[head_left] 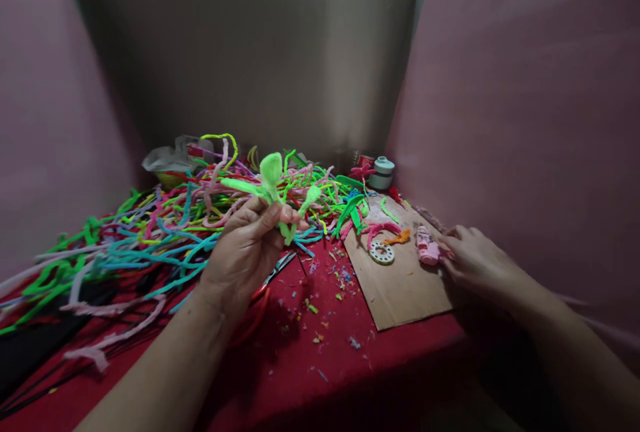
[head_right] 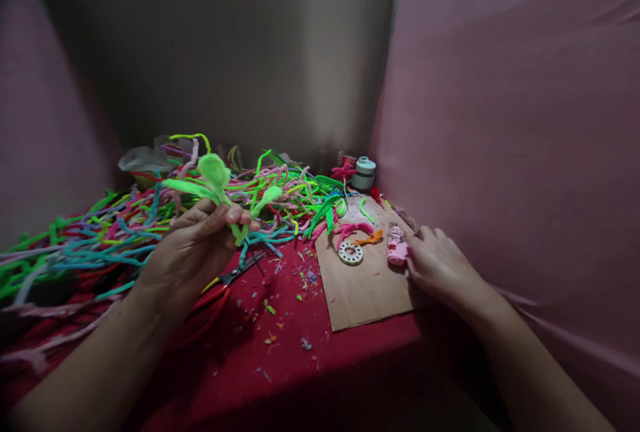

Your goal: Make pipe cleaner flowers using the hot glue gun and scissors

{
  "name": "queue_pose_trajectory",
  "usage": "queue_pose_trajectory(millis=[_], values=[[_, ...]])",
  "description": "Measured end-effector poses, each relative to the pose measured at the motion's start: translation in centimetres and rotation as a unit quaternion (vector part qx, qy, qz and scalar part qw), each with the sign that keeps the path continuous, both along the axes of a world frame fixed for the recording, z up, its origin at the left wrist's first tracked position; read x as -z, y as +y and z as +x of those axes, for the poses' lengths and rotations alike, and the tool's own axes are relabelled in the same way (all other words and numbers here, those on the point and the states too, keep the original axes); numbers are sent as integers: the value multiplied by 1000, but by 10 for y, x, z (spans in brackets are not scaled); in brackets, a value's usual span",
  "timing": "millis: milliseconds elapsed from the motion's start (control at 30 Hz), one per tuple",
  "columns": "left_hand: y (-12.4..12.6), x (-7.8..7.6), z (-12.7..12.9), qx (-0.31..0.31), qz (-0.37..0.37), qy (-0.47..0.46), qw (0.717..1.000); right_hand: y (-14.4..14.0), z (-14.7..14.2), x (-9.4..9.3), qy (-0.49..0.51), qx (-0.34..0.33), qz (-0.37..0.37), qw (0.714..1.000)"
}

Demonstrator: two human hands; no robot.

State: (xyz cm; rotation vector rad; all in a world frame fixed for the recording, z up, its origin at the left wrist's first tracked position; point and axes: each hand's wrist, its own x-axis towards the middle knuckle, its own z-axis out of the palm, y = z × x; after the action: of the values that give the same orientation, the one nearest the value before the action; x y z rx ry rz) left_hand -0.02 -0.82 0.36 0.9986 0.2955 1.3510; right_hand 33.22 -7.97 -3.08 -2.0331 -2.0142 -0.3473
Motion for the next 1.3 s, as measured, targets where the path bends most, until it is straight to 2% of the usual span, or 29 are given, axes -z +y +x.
queue_pose_trajectory(millis=[67, 100, 167, 233, 300, 367, 433, 500, 567, 600, 700, 767, 900, 1033, 1133, 1300], values=[[-1, 1, 0, 12, 2, -5, 1000, -4, -34, -11, 91, -82, 56, 991], [-2, 1, 0, 15, 4, -10, 1000, -4, -55, -16, 167, -141, 54, 974], [-2, 3, 0, 23, 10, -13, 1000, 0, -98, -22, 343, -218, 7, 914], [-1, 4, 1, 41, 16, -18, 999, 10, -138, -25, 526, -216, -60, 820], [-1, 5, 1, 60, 18, -29, 998, 25, -168, -26, 685, -217, -65, 693], [-2, 5, 2, 66, 14, -44, 997, 38, -187, -27, 784, -228, -74, 573], [-2, 6, 4, 66, 6, -52, 996, 48, -197, -27, 826, -248, -83, 499], [-2, 6, 5, 65, -3, -51, 997, 54, -202, -27, 844, -255, -87, 464], [-1, 7, 5, 57, -1, -43, 997, 55, -202, -27, 850, -253, -75, 457], [-1, 7, 5, 48, 5, -36, 998, 55, -202, -27, 848, -252, -59, 462], [0, 8, 3, 17, 38, -7, 999, 55, -198, -29, 824, -250, 14, 507], [0, 7, 1, 21, 49, 8, 999, 54, -193, -33, 799, -254, 49, 543], [-5, 3, -4, 76, 16, -6, 997, 51, -187, -40, 756, -274, 61, 591], [-6, 1, -5, 78, -20, 24, 996, 45, -188, -47, 712, -286, 46, 640], [-3, 3, -4, 62, -20, 71, 995, 43, -190, -54, 695, -294, 18, 656], [0, 5, -3, 61, -14, 101, 993, 48, -189, -57, 691, -295, -6, 660]])
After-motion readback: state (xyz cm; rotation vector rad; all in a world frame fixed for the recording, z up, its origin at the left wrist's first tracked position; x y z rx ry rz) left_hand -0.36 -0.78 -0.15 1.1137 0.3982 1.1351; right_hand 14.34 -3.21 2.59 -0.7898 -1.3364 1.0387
